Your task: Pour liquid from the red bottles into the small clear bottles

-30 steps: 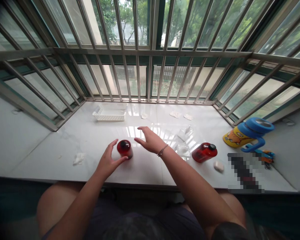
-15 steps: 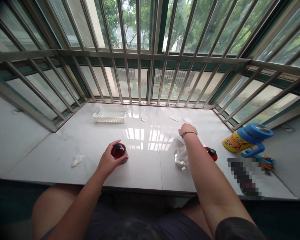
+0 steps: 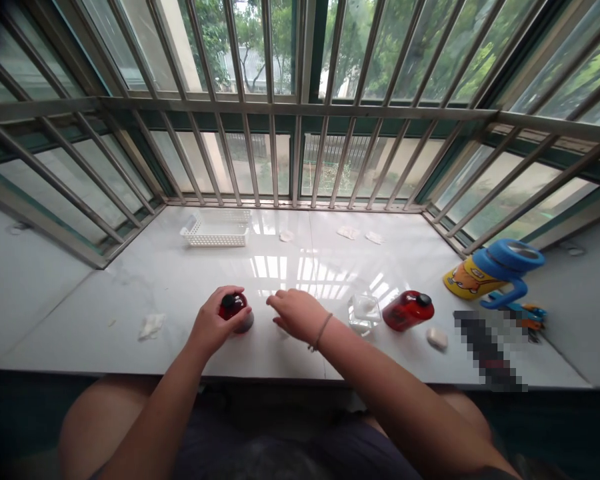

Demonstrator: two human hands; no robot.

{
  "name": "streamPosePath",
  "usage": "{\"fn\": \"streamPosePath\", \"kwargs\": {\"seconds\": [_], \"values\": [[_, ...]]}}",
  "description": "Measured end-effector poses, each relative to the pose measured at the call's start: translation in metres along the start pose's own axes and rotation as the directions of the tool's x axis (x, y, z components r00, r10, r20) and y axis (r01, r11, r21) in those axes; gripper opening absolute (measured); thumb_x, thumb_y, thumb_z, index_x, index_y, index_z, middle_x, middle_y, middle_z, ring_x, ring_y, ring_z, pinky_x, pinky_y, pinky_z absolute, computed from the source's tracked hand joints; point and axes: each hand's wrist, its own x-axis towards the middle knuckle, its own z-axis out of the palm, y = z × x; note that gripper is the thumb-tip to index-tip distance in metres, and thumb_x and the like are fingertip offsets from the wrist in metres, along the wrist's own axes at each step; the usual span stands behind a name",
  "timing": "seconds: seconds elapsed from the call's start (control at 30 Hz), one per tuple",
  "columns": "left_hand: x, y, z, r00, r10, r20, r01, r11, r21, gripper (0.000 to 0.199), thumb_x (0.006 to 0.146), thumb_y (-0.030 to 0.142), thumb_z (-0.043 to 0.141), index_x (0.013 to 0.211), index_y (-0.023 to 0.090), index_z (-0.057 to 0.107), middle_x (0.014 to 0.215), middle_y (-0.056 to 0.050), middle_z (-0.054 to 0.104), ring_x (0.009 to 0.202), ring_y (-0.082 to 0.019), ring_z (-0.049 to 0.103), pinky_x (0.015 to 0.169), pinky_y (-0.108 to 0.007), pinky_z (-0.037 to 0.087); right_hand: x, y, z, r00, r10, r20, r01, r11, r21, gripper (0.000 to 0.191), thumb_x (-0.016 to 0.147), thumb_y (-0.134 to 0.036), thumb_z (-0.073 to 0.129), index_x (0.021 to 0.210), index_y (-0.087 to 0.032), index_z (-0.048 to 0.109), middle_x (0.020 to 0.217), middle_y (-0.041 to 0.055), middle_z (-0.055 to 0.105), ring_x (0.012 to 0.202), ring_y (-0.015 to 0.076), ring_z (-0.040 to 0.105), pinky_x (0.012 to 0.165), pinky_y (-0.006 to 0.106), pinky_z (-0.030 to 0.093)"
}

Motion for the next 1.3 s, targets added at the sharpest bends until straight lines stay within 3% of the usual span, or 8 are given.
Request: {"fn": "streamPosePath", "kwargs": {"seconds": [0.1, 0.23, 0.37, 0.63, 0.8, 1.0, 1.1, 1.3], "values": [[-0.008, -0.001, -0.003, 1.000, -0.004, -0.010, 0.004, 1.000, -0.026, 0.032, 0.094, 0.038, 0.075, 0.122, 0.026, 0.069, 0.129, -0.007, 0.071, 0.123, -0.028, 0.069, 0.111, -0.046, 0.056, -0.030, -0.020, 0.006, 0.995, -0.062, -0.073, 0.064, 0.998, 0.019, 0.053, 0.092, -0.022, 0.081, 0.141, -0.029, 0.062, 0.126, 0.0083, 0.074, 0.113, 0.0319, 0.072, 0.106, 0.054, 0.054], [-0.013, -0.001, 0.001, 1.000, -0.005, -0.026, 0.003, 0.996, -0.087, 0.027, 0.094, 0.037, 0.075, 0.119, 0.027, 0.070, 0.133, -0.008, 0.070, 0.128, -0.029, 0.067, 0.115, -0.048, 0.053, -0.056, -0.011, 0.015, 0.937, 0.111, -0.331, -0.050, 0.981, 0.189, 0.068, 0.091, -0.024, 0.082, 0.151, -0.031, 0.049, 0.141, 0.0111, 0.066, 0.126, 0.0340, 0.067, 0.109, 0.056, 0.055], [-0.013, -0.002, 0.008, 0.998, -0.040, -0.052, 0.033, 0.991, -0.127, 0.025, 0.092, 0.035, 0.078, 0.114, 0.027, 0.071, 0.132, -0.008, 0.070, 0.127, -0.029, 0.067, 0.115, -0.049, 0.053, -0.061, -0.005, 0.046, 0.798, 0.418, -0.434, -0.167, 0.845, 0.508, 0.068, 0.091, -0.040, 0.083, 0.148, -0.030, 0.048, 0.140, 0.0114, 0.065, 0.118, 0.0313, 0.071, 0.099, 0.051, 0.063], [-0.015, -0.006, 0.017, 0.980, -0.171, -0.107, 0.140, 0.959, -0.247, 0.041, 0.081, 0.035, 0.088, 0.112, 0.025, 0.062, 0.132, -0.009, 0.072, 0.126, -0.029, 0.068, 0.109, -0.050, 0.055, -0.048, -0.022, 0.108, 0.543, 0.768, -0.339, -0.141, 0.482, 0.865, 0.046, 0.085, -0.059, 0.085, 0.103, -0.026, 0.057, 0.124, 0.0102, 0.076, 0.107, 0.0298, 0.073, 0.096, 0.050, 0.060], [-0.015, -0.004, 0.024, 0.962, -0.234, -0.142, 0.171, 0.918, -0.358, 0.054, 0.077, 0.033, 0.092, 0.110, 0.027, 0.049, 0.131, -0.009, 0.073, 0.125, -0.028, 0.070, 0.107, -0.049, 0.056, -0.047, -0.020, 0.113, 0.565, 0.737, -0.371, -0.065, 0.488, 0.870, 0.045, 0.085, -0.054, 0.086, 0.091, -0.027, 0.051, 0.128, 0.0102, 0.077, 0.116, 0.0312, 0.072, 0.103, 0.052, 0.056], [-0.011, -0.001, 0.026, 0.970, -0.223, -0.092, 0.194, 0.948, -0.253, 0.047, 0.081, 0.038, 0.088, 0.120, 0.027, 0.065, 0.134, -0.009, 0.071, 0.124, -0.030, 0.069, 0.109, -0.049, 0.054, -0.049, -0.022, 0.123, 0.508, 0.723, -0.468, -0.002, 0.544, 0.839, 0.037, 0.091, -0.049, 0.083, 0.093, -0.026, 0.055, 0.128, 0.0125, 0.076, 0.122, 0.0316, 0.072, 0.106, 0.051, 0.055], [-0.009, -0.001, 0.027, 0.979, -0.179, -0.097, 0.151, 0.958, -0.243, 0.041, 0.083, 0.038, 0.087, 0.116, 0.027, 0.066, 0.133, -0.008, 0.072, 0.126, -0.030, 0.068, 0.112, -0.050, 0.052, -0.050, -0.028, 0.123, 0.501, 0.677, -0.539, -0.037, 0.639, 0.768, 0.027, 0.097, -0.047, 0.076, 0.099, -0.026, 0.059, 0.129, 0.0124, 0.075, 0.121, 0.0306, 0.072, 0.105, 0.049, 0.056], [-0.007, -0.004, 0.029, 0.984, -0.130, -0.124, 0.098, 0.968, -0.232, 0.037, 0.083, 0.038, 0.086, 0.112, 0.026, 0.065, 0.132, -0.009, 0.072, 0.126, -0.031, 0.068, 0.110, -0.051, 0.054, -0.044, -0.039, 0.123, 0.603, 0.425, -0.675, 0.013, 0.841, 0.541, 0.050, 0.084, -0.040, 0.092, 0.113, -0.028, 0.053, 0.131, 0.0110, 0.071, 0.121, 0.0315, 0.069, 0.103, 0.051, 0.058]]}}
